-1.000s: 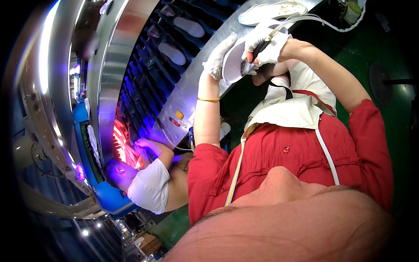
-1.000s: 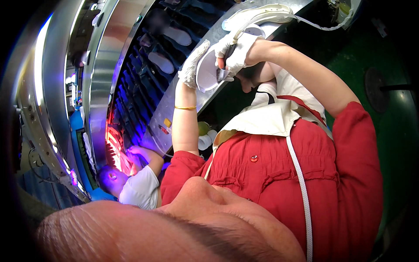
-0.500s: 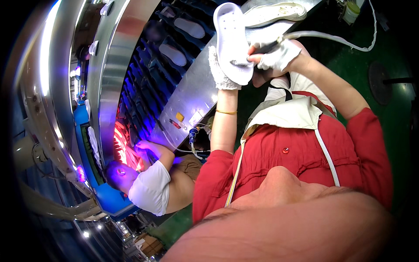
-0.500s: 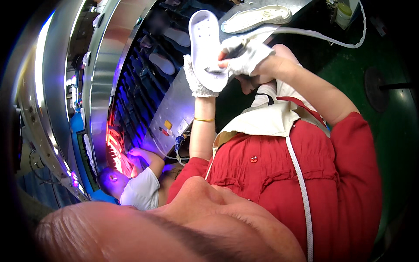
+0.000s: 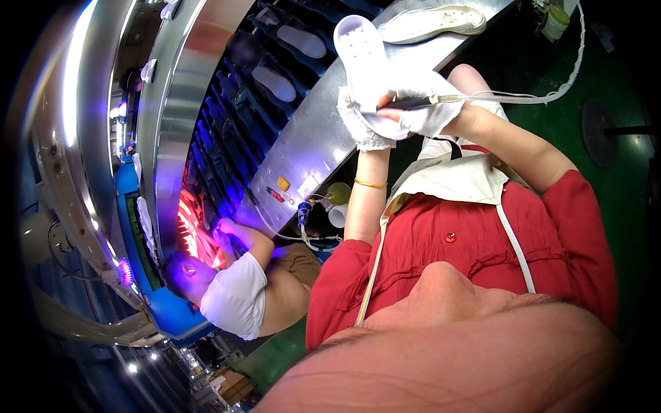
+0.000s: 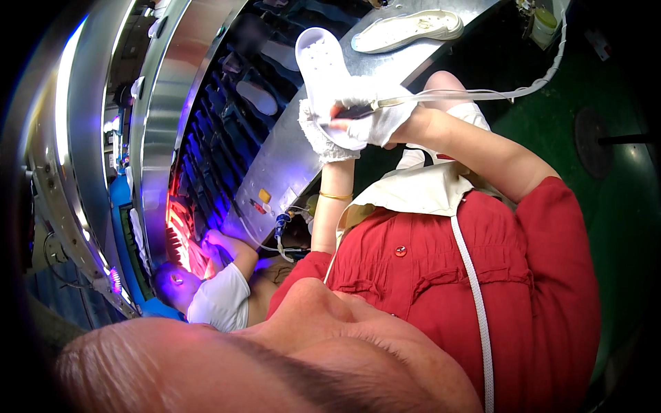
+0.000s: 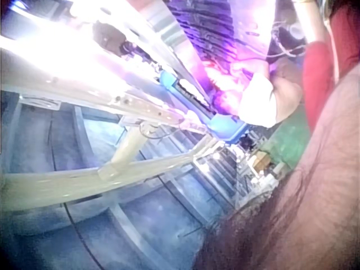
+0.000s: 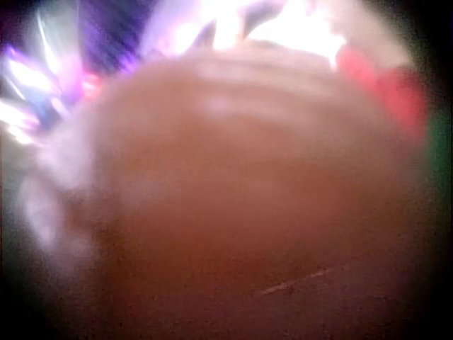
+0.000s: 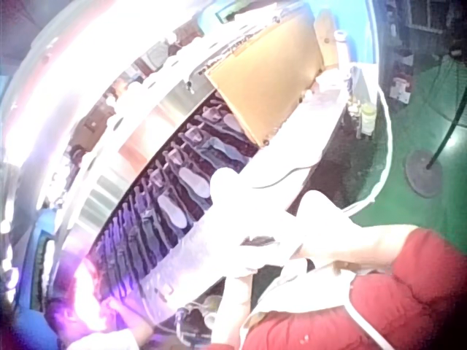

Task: The person picks up white shoe soles from a conveyor belt and applies a liquid adhesive around the edges and surface using a brush-tipped tool.

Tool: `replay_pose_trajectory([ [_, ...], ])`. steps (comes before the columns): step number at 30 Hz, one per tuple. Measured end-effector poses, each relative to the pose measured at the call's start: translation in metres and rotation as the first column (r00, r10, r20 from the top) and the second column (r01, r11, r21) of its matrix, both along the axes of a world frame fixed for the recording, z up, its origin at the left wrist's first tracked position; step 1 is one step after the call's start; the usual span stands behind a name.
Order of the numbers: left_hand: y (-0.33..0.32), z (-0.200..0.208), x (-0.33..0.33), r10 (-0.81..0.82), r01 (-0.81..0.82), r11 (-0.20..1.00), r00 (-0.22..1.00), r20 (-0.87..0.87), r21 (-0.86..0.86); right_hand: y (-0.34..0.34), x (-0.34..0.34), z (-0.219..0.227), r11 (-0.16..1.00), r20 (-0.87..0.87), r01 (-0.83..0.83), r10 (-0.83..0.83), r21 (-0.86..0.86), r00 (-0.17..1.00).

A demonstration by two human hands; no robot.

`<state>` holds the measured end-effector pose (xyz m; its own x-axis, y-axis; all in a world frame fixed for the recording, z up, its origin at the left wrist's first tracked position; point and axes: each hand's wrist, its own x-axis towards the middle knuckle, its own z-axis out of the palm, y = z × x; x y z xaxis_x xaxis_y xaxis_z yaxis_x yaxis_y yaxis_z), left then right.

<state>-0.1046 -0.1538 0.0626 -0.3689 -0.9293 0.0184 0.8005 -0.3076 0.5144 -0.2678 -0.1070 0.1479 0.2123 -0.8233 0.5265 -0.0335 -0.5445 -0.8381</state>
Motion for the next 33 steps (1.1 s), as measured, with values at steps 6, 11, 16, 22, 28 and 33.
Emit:
replay_pose_trajectory([
  [6, 0.014, 0.028, -0.002, 0.048, -0.050, 0.992, 0.999, 0.016, 0.117, -0.020, -0.020, -0.002, 0.734, 0.123, -0.165, 0.112, 0.659, 0.986],
  [11, 0.036, 0.059, -0.012, -0.063, 0.093, 0.972, 0.988, -0.141, 0.217, -0.068, -0.036, -0.007, 0.951, 0.045, -0.018, 0.004, 0.309, 0.999],
  [16, 0.042, 0.057, -0.016, -0.190, 0.200, 0.967, 0.979, -0.074, 0.159, -0.083, -0.041, -0.022, 0.964, 0.084, 0.221, -0.210, -0.150, 0.974],
  [22, 0.024, 0.013, 0.018, -0.045, 0.090, 0.980, 0.969, -0.243, 0.177, -0.016, -0.014, -0.023, 0.994, -0.106, 0.086, -0.092, -0.064, 0.990],
  [28, 0.042, 0.062, -0.006, -0.101, 0.106, 0.977, 0.994, -0.037, 0.186, -0.047, -0.049, -0.019, 0.944, 0.161, -0.103, 0.054, 0.314, 0.985],
  [33, 0.042, 0.060, -0.009, -0.095, 0.076, 0.986, 0.988, 0.124, 0.146, -0.075, -0.059, -0.020, 0.940, -0.094, 0.118, -0.155, -0.321, 0.983],
])
